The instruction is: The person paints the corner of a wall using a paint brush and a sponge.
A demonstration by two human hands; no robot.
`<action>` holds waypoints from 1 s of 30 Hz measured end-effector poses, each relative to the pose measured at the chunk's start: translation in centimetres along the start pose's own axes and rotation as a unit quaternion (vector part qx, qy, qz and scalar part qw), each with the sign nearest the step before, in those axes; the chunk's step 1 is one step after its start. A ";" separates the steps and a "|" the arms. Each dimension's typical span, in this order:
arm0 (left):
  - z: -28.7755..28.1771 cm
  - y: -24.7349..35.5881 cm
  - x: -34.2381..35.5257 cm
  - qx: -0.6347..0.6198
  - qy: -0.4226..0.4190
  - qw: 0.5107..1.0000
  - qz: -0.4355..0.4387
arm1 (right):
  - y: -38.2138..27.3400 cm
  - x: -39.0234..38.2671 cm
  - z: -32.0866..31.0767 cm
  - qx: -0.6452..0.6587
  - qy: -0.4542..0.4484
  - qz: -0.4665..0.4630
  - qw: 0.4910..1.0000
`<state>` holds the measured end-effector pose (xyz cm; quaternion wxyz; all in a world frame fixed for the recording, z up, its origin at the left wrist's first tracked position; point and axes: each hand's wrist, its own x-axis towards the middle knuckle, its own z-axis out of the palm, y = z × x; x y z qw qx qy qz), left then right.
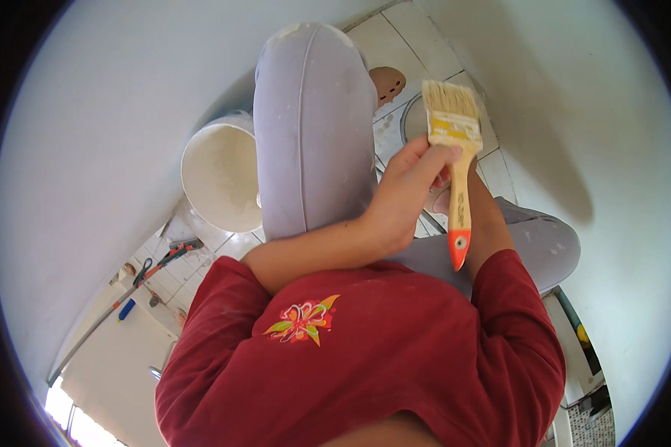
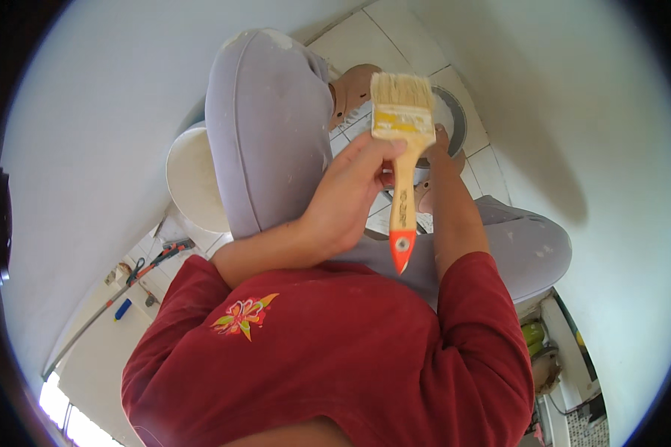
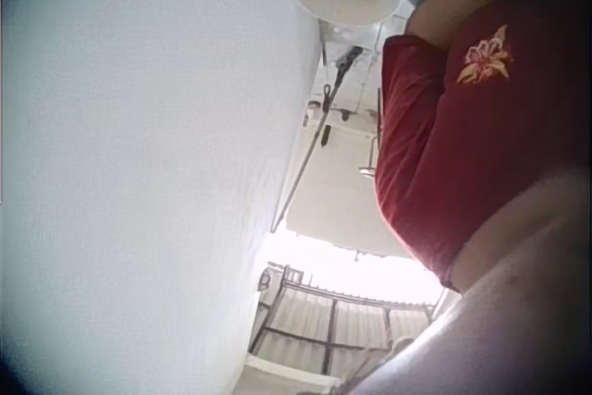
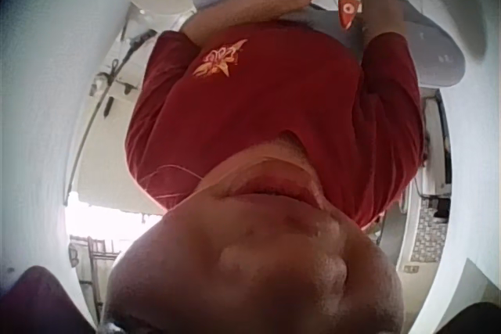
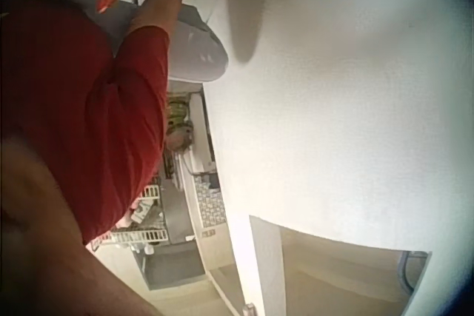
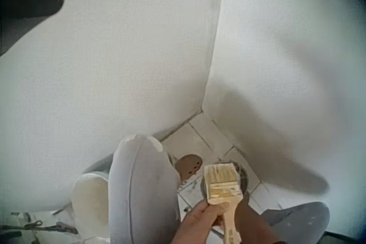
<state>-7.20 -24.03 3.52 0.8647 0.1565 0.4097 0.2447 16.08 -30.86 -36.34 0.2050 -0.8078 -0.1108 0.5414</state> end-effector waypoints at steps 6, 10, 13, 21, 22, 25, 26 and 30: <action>1.7 1.0 -0.2 -0.012 0.020 0.998 -0.054 | 4.5 0.0 2.1 -0.083 0.048 -0.019 0.995; 2.5 1.3 0.2 0.006 -0.009 0.998 -0.054 | 6.3 1.3 -0.2 -0.141 0.093 -0.025 0.985; 1.4 1.5 0.2 0.004 0.019 0.998 -0.061 | 8.5 0.3 4.0 -0.183 0.087 -0.052 0.978; 2.4 1.3 0.8 -0.001 0.052 0.996 -0.079 | 4.4 10.2 6.1 -0.304 0.160 -0.081 0.936; 2.6 1.3 0.7 -0.010 0.054 0.996 -0.068 | 5.2 10.0 5.9 -0.321 0.169 -0.080 0.928; 3.2 1.5 0.8 -0.019 0.051 0.996 -0.067 | 6.4 9.2 4.3 -0.356 0.190 -0.074 0.912; 3.3 1.0 1.2 -0.012 0.054 0.996 -0.075 | 6.0 8.3 4.2 -0.330 0.156 -0.026 0.931; 2.3 1.8 0.5 -0.006 0.088 0.994 -0.066 | -0.1 3.8 7.2 -0.361 0.008 -0.016 0.933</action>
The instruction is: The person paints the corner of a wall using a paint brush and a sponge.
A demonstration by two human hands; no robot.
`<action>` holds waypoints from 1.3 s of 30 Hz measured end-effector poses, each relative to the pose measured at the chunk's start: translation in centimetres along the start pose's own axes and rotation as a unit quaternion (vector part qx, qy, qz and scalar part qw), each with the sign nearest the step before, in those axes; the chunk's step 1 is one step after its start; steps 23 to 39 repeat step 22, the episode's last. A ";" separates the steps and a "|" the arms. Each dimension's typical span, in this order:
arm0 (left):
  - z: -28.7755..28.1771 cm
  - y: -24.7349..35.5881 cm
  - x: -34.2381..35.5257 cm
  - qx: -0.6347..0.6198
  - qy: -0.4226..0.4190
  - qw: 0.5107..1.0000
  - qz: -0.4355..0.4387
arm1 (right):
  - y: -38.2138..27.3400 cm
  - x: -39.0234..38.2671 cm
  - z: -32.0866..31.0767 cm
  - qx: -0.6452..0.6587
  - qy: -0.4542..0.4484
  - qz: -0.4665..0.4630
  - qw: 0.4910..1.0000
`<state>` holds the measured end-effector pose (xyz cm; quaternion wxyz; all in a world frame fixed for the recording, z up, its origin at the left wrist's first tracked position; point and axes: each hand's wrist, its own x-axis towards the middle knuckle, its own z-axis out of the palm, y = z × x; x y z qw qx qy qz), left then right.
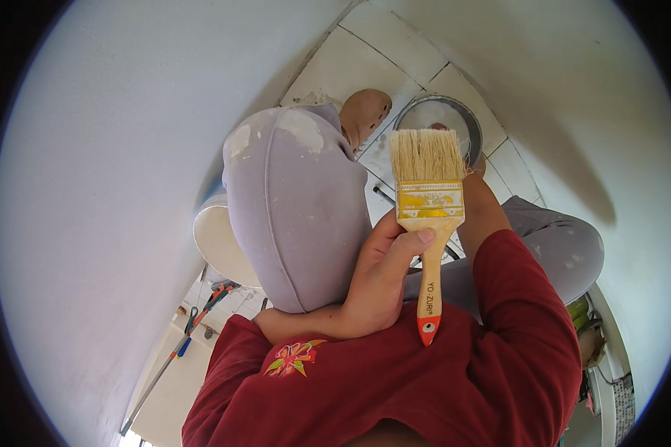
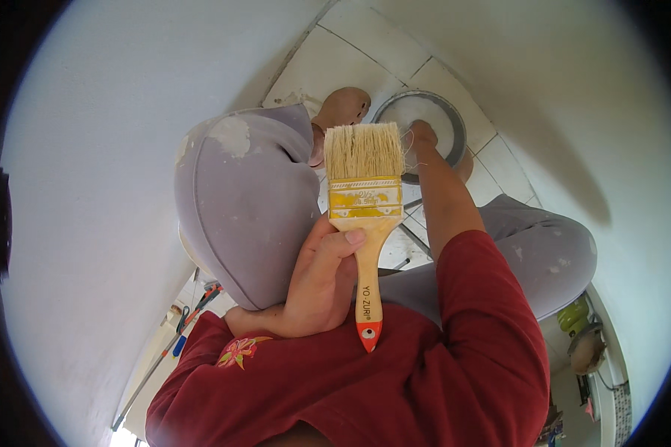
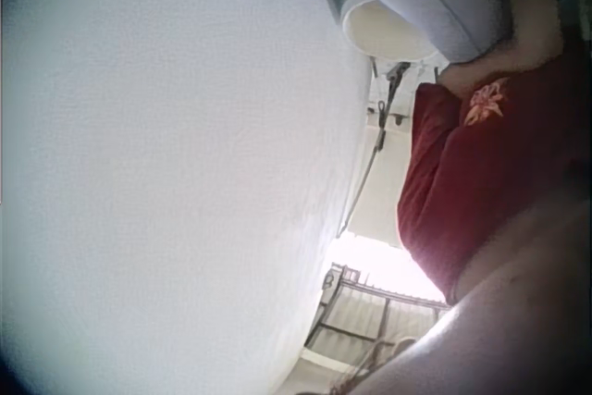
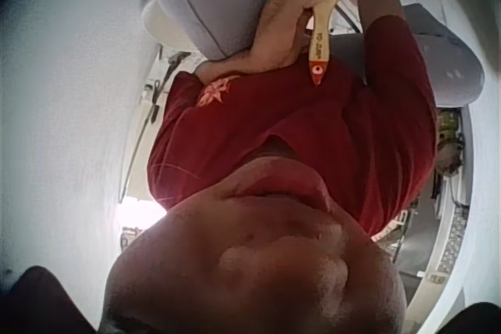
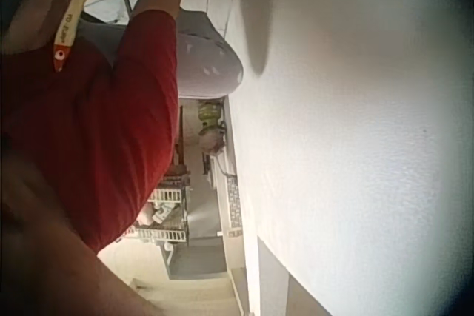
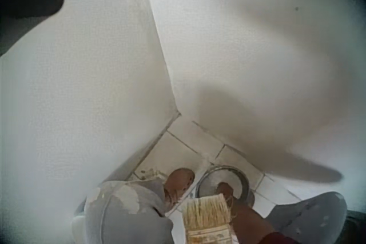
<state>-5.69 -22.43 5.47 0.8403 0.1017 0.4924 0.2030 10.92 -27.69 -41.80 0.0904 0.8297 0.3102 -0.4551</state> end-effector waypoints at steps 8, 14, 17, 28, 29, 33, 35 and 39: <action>0.5 -0.1 0.2 0.015 -0.076 0.997 -0.008 | 4.9 -0.1 -2.3 0.030 0.068 0.083 0.994; -0.9 -0.4 0.0 0.003 -0.045 0.999 -0.002 | 2.4 -3.5 -3.1 0.068 0.079 0.077 0.992; -0.5 -0.4 0.0 0.005 -0.070 0.998 -0.004 | 4.1 -2.6 -2.2 0.074 0.090 0.056 0.992; -0.2 -0.1 -0.2 -0.002 -0.057 0.998 0.007 | 4.0 -1.7 -0.3 0.032 0.066 0.021 0.997; -0.2 -0.1 -0.2 -0.002 -0.057 0.998 0.007 | 4.0 -1.7 -0.3 0.032 0.066 0.021 0.997; -0.2 -0.1 -0.2 -0.002 -0.057 0.998 0.007 | 4.0 -1.7 -0.3 0.032 0.066 0.021 0.997; -0.2 -0.1 -0.2 -0.002 -0.057 0.998 0.007 | 4.0 -1.7 -0.3 0.032 0.066 0.021 0.997; -0.2 -0.1 -0.2 -0.002 -0.057 0.998 0.007 | 4.0 -1.7 -0.3 0.032 0.066 0.021 0.997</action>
